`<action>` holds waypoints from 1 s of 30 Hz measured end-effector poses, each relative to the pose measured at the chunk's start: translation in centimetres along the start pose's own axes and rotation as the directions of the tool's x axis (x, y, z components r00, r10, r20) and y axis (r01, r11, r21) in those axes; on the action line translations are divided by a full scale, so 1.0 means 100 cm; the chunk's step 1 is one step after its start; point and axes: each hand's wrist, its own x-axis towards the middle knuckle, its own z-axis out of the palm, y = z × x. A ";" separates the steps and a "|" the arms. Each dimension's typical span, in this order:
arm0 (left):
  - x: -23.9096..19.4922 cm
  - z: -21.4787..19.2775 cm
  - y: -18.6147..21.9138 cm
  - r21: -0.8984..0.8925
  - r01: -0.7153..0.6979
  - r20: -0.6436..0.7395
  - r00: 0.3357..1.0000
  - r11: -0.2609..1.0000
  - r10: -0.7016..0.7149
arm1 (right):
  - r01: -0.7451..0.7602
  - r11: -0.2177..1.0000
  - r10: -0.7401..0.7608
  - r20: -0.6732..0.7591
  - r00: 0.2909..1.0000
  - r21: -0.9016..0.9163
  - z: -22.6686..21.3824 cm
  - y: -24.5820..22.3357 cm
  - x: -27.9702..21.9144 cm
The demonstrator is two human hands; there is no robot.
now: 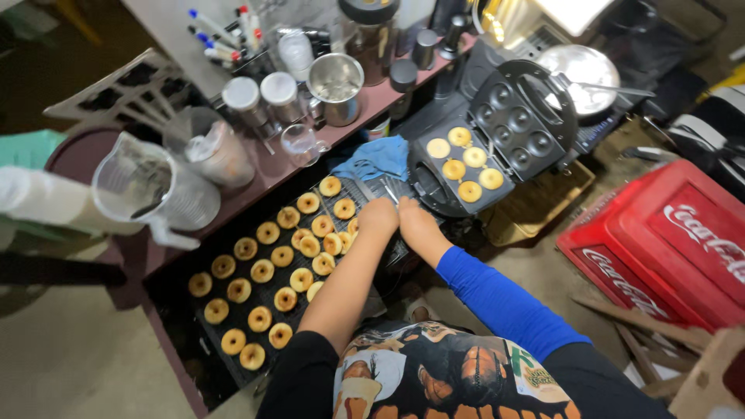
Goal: The person uses a whisk to remove cooked donuts from a donut maker and places them on a cooling rack. They then pour batter into the donut maker molds using a ladle and close the lid to cook the next batch.
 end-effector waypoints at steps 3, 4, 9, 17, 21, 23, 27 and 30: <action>0.000 0.000 0.000 -0.024 -0.010 -0.021 1.000 1.000 0.010 | -0.002 1.000 0.002 -0.013 1.000 0.023 -0.007 -0.007 -0.004; 0.002 0.000 0.001 -0.024 -0.004 -0.012 1.000 1.000 0.003 | -0.004 0.999 0.004 -0.014 1.000 0.042 -0.012 -0.009 -0.004; -0.001 -0.008 0.007 0.000 -0.035 0.017 0.999 0.999 0.035 | 0.041 0.990 -0.023 -0.138 0.990 0.134 -0.073 -0.035 -0.004; -0.010 -0.039 0.013 0.000 -0.152 -0.228 0.962 0.988 0.148 | 0.038 0.978 -0.178 -0.714 0.677 -0.207 -0.288 0.070 0.019; 0.020 -0.041 0.022 0.032 -0.342 -0.318 0.887 0.939 0.334 | -0.181 0.983 0.179 -0.411 0.894 0.034 -0.313 0.125 0.067; 0.039 -0.027 0.029 0.133 -0.261 -0.123 0.953 0.956 0.277 | -0.176 0.983 0.144 -0.354 0.924 -0.058 -0.304 0.134 0.079; 0.079 0.026 0.034 0.065 -0.117 0.249 0.964 0.991 0.098 | -0.060 0.998 0.047 -0.354 0.934 -0.028 -0.289 0.130 0.088; 0.084 0.063 0.022 -0.134 -0.205 0.204 0.952 0.970 0.229 | -0.148 0.957 0.211 -0.248 0.946 0.251 -0.265 0.105 0.080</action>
